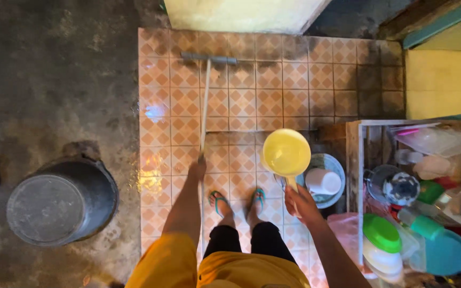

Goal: The person uses a squeegee and a plastic dipper to push water into a drain to clean a tiled floor.

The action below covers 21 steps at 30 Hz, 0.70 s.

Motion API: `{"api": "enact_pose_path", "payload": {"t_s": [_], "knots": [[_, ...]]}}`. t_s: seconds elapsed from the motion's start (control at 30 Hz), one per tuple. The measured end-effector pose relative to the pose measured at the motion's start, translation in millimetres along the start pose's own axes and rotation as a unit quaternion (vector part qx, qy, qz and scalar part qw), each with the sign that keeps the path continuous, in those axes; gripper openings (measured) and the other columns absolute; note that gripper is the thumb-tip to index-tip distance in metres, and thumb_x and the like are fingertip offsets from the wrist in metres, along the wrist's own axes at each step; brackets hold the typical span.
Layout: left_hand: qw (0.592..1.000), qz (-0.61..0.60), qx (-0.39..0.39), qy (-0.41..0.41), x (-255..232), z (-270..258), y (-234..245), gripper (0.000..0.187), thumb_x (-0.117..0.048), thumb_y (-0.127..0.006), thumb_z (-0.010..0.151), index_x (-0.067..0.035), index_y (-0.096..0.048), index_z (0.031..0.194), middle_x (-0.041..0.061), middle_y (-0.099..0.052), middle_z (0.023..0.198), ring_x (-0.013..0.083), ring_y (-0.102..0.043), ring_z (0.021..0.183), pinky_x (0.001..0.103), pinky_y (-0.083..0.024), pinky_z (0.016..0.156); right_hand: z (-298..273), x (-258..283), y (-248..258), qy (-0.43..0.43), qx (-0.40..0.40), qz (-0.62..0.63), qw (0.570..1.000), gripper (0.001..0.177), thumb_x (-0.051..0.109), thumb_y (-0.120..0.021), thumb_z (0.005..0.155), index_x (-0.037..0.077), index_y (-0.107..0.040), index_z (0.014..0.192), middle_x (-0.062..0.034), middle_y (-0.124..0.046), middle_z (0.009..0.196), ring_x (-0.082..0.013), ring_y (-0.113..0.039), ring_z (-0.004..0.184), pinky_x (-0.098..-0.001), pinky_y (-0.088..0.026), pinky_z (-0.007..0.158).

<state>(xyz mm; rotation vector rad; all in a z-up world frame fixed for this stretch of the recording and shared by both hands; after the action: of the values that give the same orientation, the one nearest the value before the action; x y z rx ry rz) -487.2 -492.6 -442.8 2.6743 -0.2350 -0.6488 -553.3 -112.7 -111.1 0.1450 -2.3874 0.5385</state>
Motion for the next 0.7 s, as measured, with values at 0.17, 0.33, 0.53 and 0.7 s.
{"api": "enact_pose_path", "payload": {"t_s": [0.17,0.33,0.53,0.7], "knots": [[0.959,0.225,-0.094,-0.143,123,-108,-18,0.056,-0.049,-0.036,0.104,-0.003,-0.068,0.104,0.024,-0.071,0.078,0.0434,-0.07,0.074,0.055,-0.056,0.065,2,5,14,-0.018,0.02,0.021,0.999,0.023,0.031,-0.058,0.101,0.009,-0.052,0.097,0.0016,-0.042,0.063,-0.0102,-0.038,0.043,-0.026,-0.03,0.036],[0.981,0.187,-0.049,0.008,222,-226,-39,0.073,-0.068,-0.039,0.094,-0.005,-0.074,0.082,0.024,-0.074,0.078,0.0439,-0.075,0.081,0.055,-0.056,0.072,3,12,44,-0.022,0.035,0.038,0.998,0.018,0.028,-0.056,0.1,0.011,-0.053,0.098,0.0012,-0.042,0.061,-0.0115,-0.039,0.04,-0.0269,-0.03,0.035],[0.978,0.111,-0.078,0.158,243,-319,-74,0.085,-0.08,-0.043,0.087,-0.002,-0.079,0.087,0.028,-0.075,0.092,0.0463,-0.072,0.1,0.052,-0.057,0.088,10,55,83,-0.004,0.047,-0.02,0.999,0.022,0.029,-0.058,0.102,0.012,-0.05,0.091,0.0023,-0.041,0.062,-0.0102,-0.038,0.042,-0.0263,-0.028,0.036],[0.977,0.114,-0.107,0.148,163,-317,-96,0.085,-0.074,-0.039,0.092,0.0,-0.078,0.096,0.029,-0.075,0.1,0.0465,-0.071,0.103,0.054,-0.055,0.093,22,80,131,0.006,0.051,-0.014,0.999,0.023,0.028,-0.058,0.103,0.011,-0.051,0.091,0.0015,-0.043,0.063,-0.0103,-0.039,0.043,-0.0262,-0.026,0.035]]}}
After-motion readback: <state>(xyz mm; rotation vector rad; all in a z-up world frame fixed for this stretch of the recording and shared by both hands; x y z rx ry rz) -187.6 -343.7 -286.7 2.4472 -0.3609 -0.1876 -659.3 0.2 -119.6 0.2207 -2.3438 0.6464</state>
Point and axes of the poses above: each hand's wrist, its own z-axis towards the middle knuckle, its own y-axis out of the back of the hand, x = y × z, the point moved 2 cm from there along z, towards the middle knuckle
